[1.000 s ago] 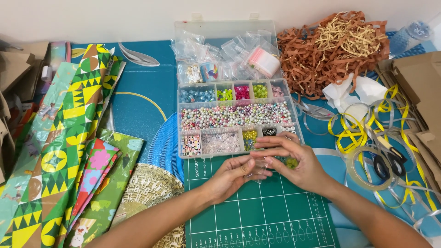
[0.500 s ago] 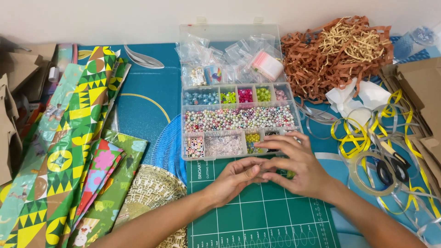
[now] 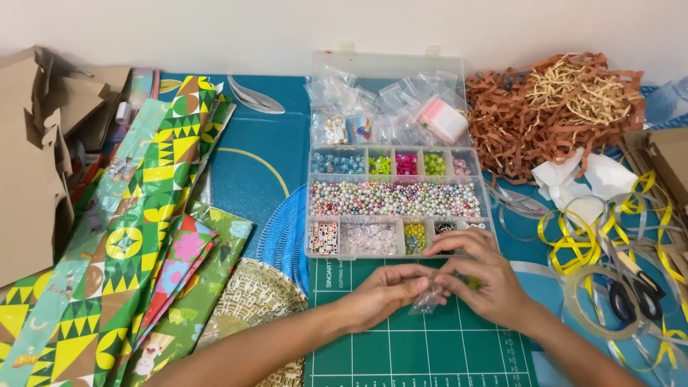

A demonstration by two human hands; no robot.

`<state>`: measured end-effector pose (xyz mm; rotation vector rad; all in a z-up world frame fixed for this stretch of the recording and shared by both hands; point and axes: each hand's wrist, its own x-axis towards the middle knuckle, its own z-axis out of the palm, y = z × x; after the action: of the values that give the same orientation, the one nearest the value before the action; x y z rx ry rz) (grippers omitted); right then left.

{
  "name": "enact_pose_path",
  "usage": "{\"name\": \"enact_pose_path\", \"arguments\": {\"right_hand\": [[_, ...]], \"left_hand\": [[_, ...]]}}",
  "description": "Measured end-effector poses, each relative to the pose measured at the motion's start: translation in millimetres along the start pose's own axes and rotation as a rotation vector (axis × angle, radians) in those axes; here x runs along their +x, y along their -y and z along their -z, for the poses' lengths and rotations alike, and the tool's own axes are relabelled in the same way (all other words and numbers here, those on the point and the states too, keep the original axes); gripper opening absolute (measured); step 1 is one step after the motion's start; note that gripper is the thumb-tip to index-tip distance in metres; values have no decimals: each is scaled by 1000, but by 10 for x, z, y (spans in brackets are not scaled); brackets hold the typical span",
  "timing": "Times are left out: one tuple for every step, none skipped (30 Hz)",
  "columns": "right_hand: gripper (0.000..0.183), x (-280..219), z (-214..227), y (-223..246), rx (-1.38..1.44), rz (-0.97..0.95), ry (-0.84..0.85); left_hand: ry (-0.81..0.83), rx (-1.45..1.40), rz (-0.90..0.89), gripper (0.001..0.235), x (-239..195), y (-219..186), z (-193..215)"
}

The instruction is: Picking small decorative beads from a plastic organizer and placing them into small resealable bags for sorting.

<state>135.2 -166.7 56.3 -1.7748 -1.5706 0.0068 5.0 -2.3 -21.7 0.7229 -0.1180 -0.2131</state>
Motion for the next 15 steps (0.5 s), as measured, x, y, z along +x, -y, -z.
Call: {"name": "enact_pose_path", "arguments": {"right_hand": [[28,15,0,-1,-4,3,0],[26,12,-7,11,17,1,3],[25,8,-14,22,37,0,5],[25,-7,4,-2,43,-1,9],[22,-21,25,-25,39,-24,17],[20,-21,42,-53,33,-43,19],[20,21,70,-78,38,-41,18],[15,63,115,-105,71,-82,-5],[13,103,166,-135,105,-124,-27],[13,199,195,-183,100,-127,-35],[12,294,232,-236,29,-81,-14],[16,382,274,-288,-43,-36,7],[16,483,299,-321,-49,-42,0],[16,576,317,-352,-101,-91,90],[18,669,334,-383,-152,-140,181]], "left_hand": [[3,2,-3,42,9,-10,9],[15,-9,-4,39,1,-3,8],[27,-20,-5,36,-8,6,8],[20,-23,-5,36,-13,-10,-9],[27,-15,11,39,-19,-27,-28],[35,-1,27,41,-18,-64,-37],[31,2,28,41,-38,-86,-49],[37,15,28,40,-40,-104,-64],[43,28,29,39,-37,-122,-82],[51,30,34,39,-44,-132,-86],[35,34,42,38,-43,-142,-92],[20,37,51,38,-40,-149,-99],[28,39,57,38,-28,-158,-99],[20,28,62,39,-29,-158,-103],[12,17,66,40,-32,-158,-106]]}}
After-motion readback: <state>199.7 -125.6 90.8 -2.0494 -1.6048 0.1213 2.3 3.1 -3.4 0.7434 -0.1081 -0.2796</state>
